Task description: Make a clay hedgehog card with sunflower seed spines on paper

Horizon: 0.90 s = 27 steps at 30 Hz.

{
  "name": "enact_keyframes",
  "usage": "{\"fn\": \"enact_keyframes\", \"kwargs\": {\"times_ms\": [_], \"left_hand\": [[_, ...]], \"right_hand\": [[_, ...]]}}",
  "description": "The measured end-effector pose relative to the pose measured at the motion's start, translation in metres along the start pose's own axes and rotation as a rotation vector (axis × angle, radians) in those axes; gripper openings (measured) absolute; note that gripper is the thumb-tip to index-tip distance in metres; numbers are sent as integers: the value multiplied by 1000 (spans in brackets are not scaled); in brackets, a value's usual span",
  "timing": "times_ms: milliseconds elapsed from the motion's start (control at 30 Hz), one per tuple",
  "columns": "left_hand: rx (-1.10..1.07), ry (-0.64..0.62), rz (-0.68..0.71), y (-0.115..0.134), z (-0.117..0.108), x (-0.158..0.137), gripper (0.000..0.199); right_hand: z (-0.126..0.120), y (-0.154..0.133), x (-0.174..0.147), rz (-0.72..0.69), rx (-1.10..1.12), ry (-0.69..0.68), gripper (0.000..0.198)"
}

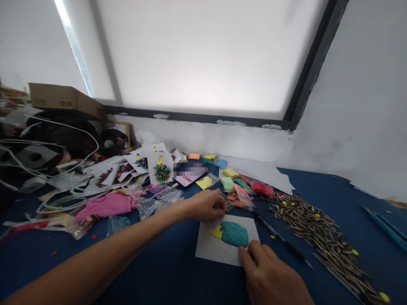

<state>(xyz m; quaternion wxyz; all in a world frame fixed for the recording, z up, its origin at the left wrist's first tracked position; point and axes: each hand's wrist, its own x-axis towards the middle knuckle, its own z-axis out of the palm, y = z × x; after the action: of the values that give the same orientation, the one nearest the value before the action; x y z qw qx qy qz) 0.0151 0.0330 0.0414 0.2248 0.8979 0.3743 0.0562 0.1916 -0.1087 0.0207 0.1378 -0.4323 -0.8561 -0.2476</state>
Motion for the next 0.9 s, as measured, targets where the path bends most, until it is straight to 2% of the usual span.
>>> {"fn": "enact_keyframes", "kwargs": {"times_ms": [167, 300, 400, 633, 900], "left_hand": [[-2, -5, 4, -1, 0, 1, 23], [-20, 2, 6, -3, 3, 3, 23], [-55, 11, 5, -6, 4, 4, 21], [-190, -39, -30, -11, 7, 6, 20], [-165, -33, -46, -5, 4, 3, 17]], "right_hand": [[-5, 4, 3, -39, 2, 54, 37], [-3, 2, 6, -43, -6, 12, 40], [-2, 1, 6, -45, -32, 19, 42], [-9, 9, 2, -41, -6, 40, 33], [-8, 3, -2, -62, -60, 28, 45]]}}
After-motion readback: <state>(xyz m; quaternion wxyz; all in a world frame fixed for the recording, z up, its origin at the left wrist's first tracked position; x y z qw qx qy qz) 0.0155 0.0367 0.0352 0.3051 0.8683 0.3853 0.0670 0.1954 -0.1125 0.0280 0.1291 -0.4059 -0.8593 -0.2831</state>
